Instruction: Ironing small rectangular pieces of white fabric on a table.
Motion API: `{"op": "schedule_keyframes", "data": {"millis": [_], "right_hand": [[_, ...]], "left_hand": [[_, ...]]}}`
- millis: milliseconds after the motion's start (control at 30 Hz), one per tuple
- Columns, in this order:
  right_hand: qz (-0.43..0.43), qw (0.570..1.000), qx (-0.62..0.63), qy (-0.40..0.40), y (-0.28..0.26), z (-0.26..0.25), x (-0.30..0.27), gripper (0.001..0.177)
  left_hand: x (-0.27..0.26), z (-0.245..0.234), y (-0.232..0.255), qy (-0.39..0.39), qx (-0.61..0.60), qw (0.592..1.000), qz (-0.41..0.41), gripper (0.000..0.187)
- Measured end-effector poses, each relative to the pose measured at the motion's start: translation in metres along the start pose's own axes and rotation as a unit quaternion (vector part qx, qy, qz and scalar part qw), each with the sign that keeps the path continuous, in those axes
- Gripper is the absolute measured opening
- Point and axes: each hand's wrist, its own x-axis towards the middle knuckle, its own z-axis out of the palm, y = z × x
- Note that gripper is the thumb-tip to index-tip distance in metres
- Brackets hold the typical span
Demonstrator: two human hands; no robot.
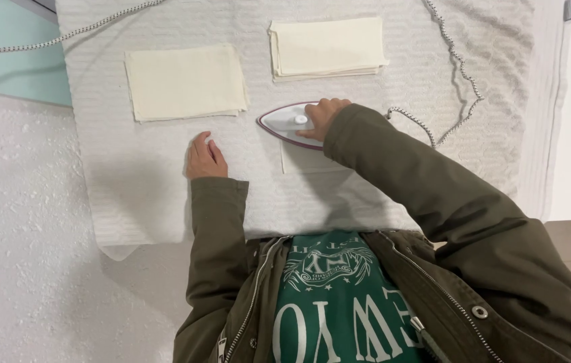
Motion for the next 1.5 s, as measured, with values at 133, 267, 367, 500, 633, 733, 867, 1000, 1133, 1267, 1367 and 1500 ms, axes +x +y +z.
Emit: {"op": "schedule_keyframes", "data": {"millis": [133,267,367,500,633,733,867,1000,1133,1267,1367,1500], "right_hand": [[-0.032,0.999,-0.028,-0.012,0.001,0.005,0.006,0.065],[-0.014,1.000,-0.009,0.017,0.000,0.001,0.002,0.066],[-0.013,1.000,-0.020,-0.012,-0.001,-0.006,-0.004,0.064],[0.040,0.998,0.035,0.021,0.015,0.003,-0.002,0.066],[0.018,0.997,-0.018,-0.066,0.027,-0.005,-0.025,0.063],[0.024,0.999,-0.012,-0.042,0.046,0.005,-0.034,0.064],[0.052,0.998,-0.005,-0.037,0.069,0.004,-0.050,0.063],[0.085,0.996,-0.003,-0.035,0.091,0.006,-0.065,0.064],[0.111,0.992,0.003,-0.057,0.122,0.019,-0.078,0.065],[0.151,0.988,0.015,0.017,0.164,0.045,-0.087,0.069],[0.197,0.979,0.052,0.030,0.184,0.053,-0.104,0.071],[0.275,0.953,0.095,0.091,0.180,0.055,-0.145,0.069]], "left_hand": [[0.000,0.000,-0.003,0.002,0.003,1.000,0.001,0.017],[-0.002,0.005,-0.006,0.005,-0.003,1.000,0.010,0.018],[0.000,0.002,-0.002,-0.001,-0.002,1.000,-0.002,0.018],[-0.004,0.001,0.015,-0.092,-0.075,0.990,-0.079,0.028],[-0.021,0.028,0.051,-0.106,-0.124,0.975,0.148,0.048],[-0.029,0.026,0.068,-0.179,-0.106,0.957,0.203,0.056],[-0.032,0.031,0.063,-0.253,-0.052,0.938,0.232,0.061],[-0.033,0.033,0.060,-0.258,-0.049,0.936,0.235,0.062],[-0.030,0.028,0.062,-0.252,-0.049,0.935,0.244,0.061],[-0.027,0.026,0.063,-0.266,-0.058,0.930,0.246,0.070],[-0.027,0.025,0.065,-0.261,-0.063,0.930,0.253,0.077],[-0.027,0.024,0.067,-0.254,-0.053,0.931,0.256,0.081]]}}
